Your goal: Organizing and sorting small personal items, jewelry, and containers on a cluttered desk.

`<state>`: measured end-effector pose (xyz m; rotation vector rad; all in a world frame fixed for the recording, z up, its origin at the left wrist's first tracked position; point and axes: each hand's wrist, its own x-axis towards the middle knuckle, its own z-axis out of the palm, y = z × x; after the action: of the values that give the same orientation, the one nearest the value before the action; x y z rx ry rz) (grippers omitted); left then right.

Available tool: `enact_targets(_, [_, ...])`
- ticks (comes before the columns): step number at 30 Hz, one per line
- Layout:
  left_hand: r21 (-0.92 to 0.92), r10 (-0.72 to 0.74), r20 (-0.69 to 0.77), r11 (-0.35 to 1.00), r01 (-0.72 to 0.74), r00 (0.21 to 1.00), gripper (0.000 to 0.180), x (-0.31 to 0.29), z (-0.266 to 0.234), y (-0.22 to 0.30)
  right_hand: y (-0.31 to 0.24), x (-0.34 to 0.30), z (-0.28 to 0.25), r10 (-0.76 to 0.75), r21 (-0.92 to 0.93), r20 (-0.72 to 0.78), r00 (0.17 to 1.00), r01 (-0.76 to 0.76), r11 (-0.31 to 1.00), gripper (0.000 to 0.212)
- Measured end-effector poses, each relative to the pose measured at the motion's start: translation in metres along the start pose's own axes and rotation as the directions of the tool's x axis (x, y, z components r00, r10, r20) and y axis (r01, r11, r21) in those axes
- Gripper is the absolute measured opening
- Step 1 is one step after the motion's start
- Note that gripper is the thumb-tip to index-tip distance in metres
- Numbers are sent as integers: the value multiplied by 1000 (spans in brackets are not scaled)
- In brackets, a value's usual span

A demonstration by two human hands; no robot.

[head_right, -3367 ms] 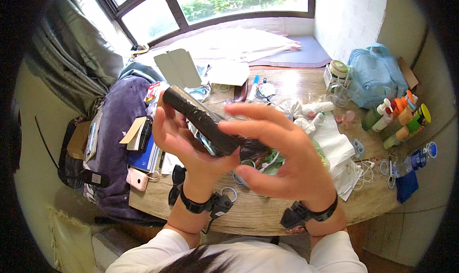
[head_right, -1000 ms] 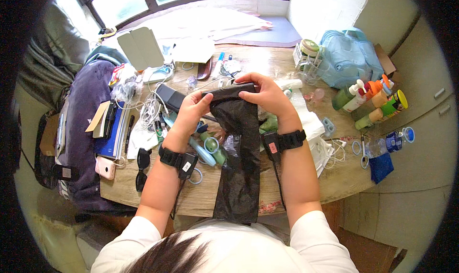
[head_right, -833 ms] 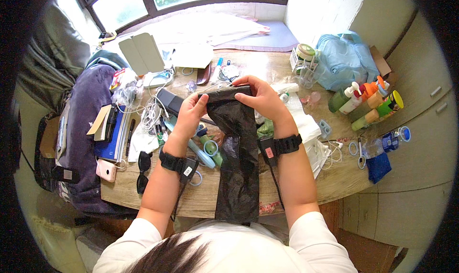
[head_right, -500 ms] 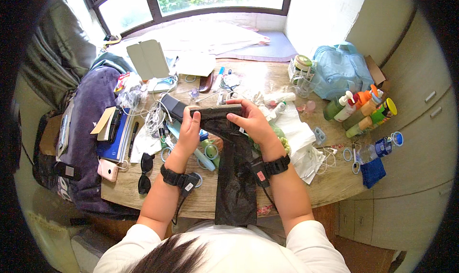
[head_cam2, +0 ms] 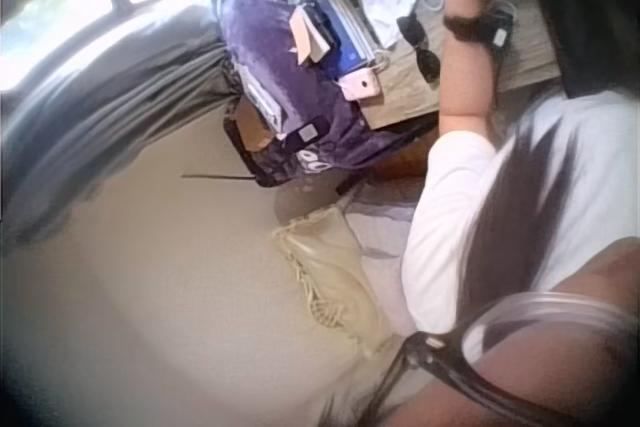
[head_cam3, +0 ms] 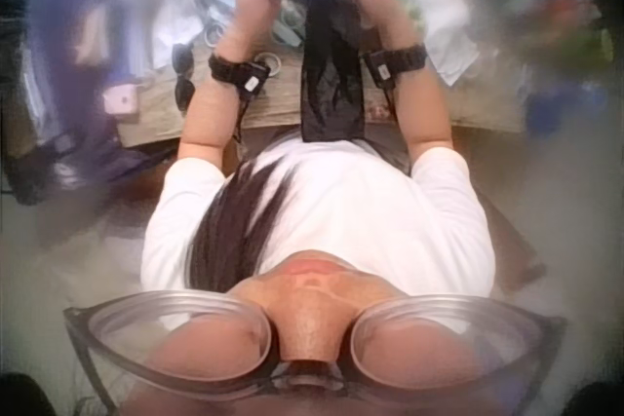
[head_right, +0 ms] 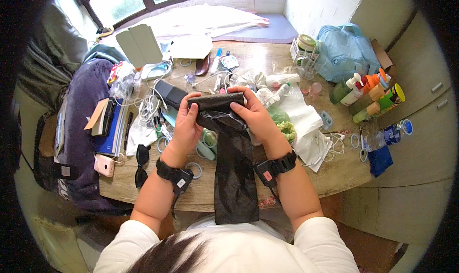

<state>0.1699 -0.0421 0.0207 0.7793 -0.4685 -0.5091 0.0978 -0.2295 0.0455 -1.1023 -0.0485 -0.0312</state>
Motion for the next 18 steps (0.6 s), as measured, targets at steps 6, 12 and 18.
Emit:
enact_targets(6, [-170,-155,26,973,158,988,46,4,-3,6,-2,0,-6,-15,51,22,1000,14,999,34])
enact_targets(12, [-178,-194,60,963,202,979,55,-1,17,8,-3,1,-16,-2,76,55,998,-2,997,37])
enact_targets(18, [78,-170,19,983,168,985,54,1,-1,3,-7,2,-17,-60,-36,72,996,62,997,48])
